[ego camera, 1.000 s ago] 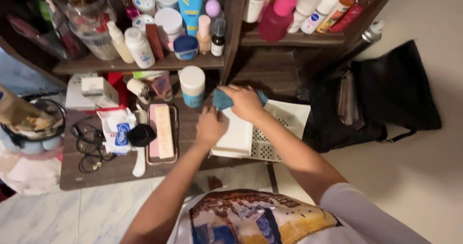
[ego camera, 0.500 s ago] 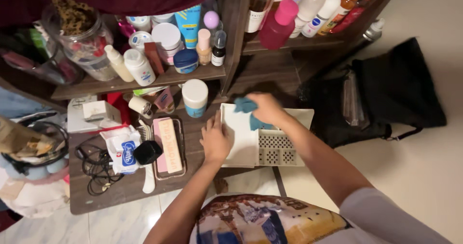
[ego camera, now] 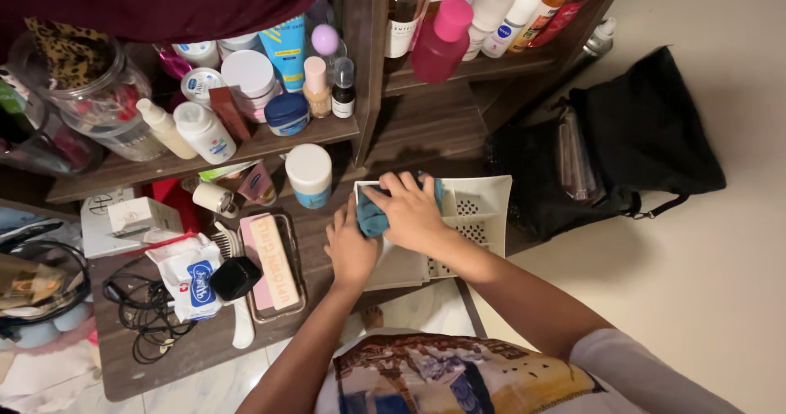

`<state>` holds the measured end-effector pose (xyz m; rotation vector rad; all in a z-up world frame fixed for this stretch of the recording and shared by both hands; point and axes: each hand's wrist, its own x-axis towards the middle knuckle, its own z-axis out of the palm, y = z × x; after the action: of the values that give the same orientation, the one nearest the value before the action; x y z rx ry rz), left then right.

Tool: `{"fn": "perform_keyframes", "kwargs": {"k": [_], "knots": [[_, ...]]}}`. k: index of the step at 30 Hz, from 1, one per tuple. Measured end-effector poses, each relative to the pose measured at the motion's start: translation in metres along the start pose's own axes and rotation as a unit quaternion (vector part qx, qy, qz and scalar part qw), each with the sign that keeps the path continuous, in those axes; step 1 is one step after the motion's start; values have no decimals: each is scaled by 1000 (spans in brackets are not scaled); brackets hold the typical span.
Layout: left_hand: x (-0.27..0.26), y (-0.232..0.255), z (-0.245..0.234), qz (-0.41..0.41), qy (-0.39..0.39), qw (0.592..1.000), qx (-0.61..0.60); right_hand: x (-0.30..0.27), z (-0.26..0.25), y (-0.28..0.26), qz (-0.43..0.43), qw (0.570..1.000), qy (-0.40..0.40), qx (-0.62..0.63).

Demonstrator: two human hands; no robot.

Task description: The person wipes down a white plastic desk organizer with a blue cloth and then arranges various small items including scissors, tape, and containers inside it.

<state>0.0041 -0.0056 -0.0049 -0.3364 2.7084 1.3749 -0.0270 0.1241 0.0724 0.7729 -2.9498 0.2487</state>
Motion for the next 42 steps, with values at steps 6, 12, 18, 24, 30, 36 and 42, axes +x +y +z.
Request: {"fn": "perform_keyframes", "kwargs": {"k": [6,12,18,24,30,36,42], "knots": [[2,0,-1,-3,-5,1000,15,3,-2,7,-52,998,24,-14],[0,0,0,7,7,1000,17,0,5,2,-8,1000,-23,-9],[-1,0,-1,12,10,1000,20,2,15,2,-8,1000,0,-30],[0,-1,1,6,9,1000,12,3,10,0,11,999,-40,-22],[-1,4,-5,2,4,1000,-4,8,6,-1,9,999,-42,-11],[-3,6,-10,5,-5,1000,-11,10,7,3,7,999,-51,7],[-1,5,-6,-8,-11,1000,2,4,10,2,-10,1000,9,2]]}}
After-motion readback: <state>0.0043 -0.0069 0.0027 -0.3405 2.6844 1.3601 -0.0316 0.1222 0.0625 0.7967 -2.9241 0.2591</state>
